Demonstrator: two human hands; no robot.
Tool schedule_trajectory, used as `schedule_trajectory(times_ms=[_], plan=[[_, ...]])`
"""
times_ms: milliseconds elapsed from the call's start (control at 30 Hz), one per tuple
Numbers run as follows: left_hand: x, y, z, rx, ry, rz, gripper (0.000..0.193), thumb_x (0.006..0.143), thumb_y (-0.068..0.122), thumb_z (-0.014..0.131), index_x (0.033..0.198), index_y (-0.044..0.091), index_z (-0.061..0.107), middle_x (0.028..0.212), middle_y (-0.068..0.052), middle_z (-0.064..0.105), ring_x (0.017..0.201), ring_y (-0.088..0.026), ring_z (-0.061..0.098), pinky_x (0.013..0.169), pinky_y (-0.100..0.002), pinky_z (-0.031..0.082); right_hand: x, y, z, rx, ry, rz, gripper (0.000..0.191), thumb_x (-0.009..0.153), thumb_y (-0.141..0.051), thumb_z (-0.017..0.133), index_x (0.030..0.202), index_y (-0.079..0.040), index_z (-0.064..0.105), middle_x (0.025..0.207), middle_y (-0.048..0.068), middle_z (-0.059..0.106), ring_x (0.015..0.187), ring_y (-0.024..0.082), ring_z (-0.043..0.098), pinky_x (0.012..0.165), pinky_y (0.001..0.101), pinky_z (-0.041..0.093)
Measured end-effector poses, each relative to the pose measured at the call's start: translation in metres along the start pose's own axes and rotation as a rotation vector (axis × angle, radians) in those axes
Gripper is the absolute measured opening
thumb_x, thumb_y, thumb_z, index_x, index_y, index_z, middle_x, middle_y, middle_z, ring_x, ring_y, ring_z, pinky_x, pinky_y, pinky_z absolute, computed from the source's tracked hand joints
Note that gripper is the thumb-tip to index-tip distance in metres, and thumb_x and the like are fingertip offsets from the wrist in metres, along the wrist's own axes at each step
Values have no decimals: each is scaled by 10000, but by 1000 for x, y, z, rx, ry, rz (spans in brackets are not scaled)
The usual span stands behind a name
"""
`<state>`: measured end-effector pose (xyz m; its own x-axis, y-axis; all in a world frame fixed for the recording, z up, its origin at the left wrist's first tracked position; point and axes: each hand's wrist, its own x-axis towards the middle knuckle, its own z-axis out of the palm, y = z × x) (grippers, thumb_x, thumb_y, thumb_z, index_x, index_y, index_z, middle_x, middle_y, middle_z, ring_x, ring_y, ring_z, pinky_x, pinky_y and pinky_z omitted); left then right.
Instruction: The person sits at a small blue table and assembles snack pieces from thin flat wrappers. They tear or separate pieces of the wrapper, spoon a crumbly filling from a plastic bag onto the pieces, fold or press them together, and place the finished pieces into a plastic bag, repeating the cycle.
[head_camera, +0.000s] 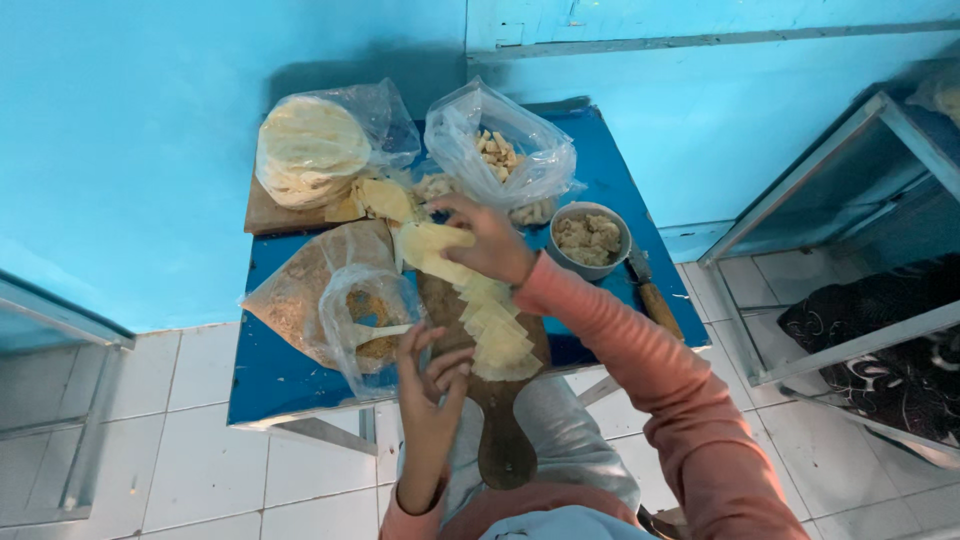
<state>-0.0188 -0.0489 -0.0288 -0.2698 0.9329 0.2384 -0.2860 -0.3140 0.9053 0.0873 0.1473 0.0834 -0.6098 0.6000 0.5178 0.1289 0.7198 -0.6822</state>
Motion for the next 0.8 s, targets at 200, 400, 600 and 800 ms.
schedule_trajectory(times_ms=[200, 400, 600, 800], plan=[[-12, 10, 5, 142, -15, -31, 695, 895, -90, 628, 1517, 45, 348, 1397, -162, 520, 1115, -230, 699, 850, -290, 566, 40, 9, 26, -76, -149, 89, 697, 732, 1, 789, 1377, -76, 536, 1347, 150, 650, 1016, 296, 744, 855, 393, 590], [-20, 25, 7, 474, -29, 118, 448, 900, 2, 674, 1333, 21, 560, 1284, -142, 655, 1073, -250, 709, 826, -339, 578, 2, -13, -4, -474, 46, -171, 509, 899, -128, 794, 1366, -52, 607, 1327, 179, 681, 1206, 401, 648, 1026, 463, 523], [-16, 21, 10, 840, -94, 323, 333, 895, 112, 726, 1213, 36, 664, 1220, -151, 651, 1188, -373, 602, 991, -468, 488, -73, -35, -117, -844, -74, 191, 913, 424, -480, 975, 1238, -151, 723, 1535, 178, 426, 1460, 484, 221, 1042, 807, 161], [-15, 16, 19, 875, -239, 361, 599, 791, 202, 803, 1323, 61, 567, 1376, -183, 528, 1361, -430, 419, 1095, -568, 292, -111, 12, -112, -974, -303, 432, 677, 522, -367, 967, 1161, -285, 757, 1680, 62, 159, 1550, 415, -72, 1095, 857, 36]])
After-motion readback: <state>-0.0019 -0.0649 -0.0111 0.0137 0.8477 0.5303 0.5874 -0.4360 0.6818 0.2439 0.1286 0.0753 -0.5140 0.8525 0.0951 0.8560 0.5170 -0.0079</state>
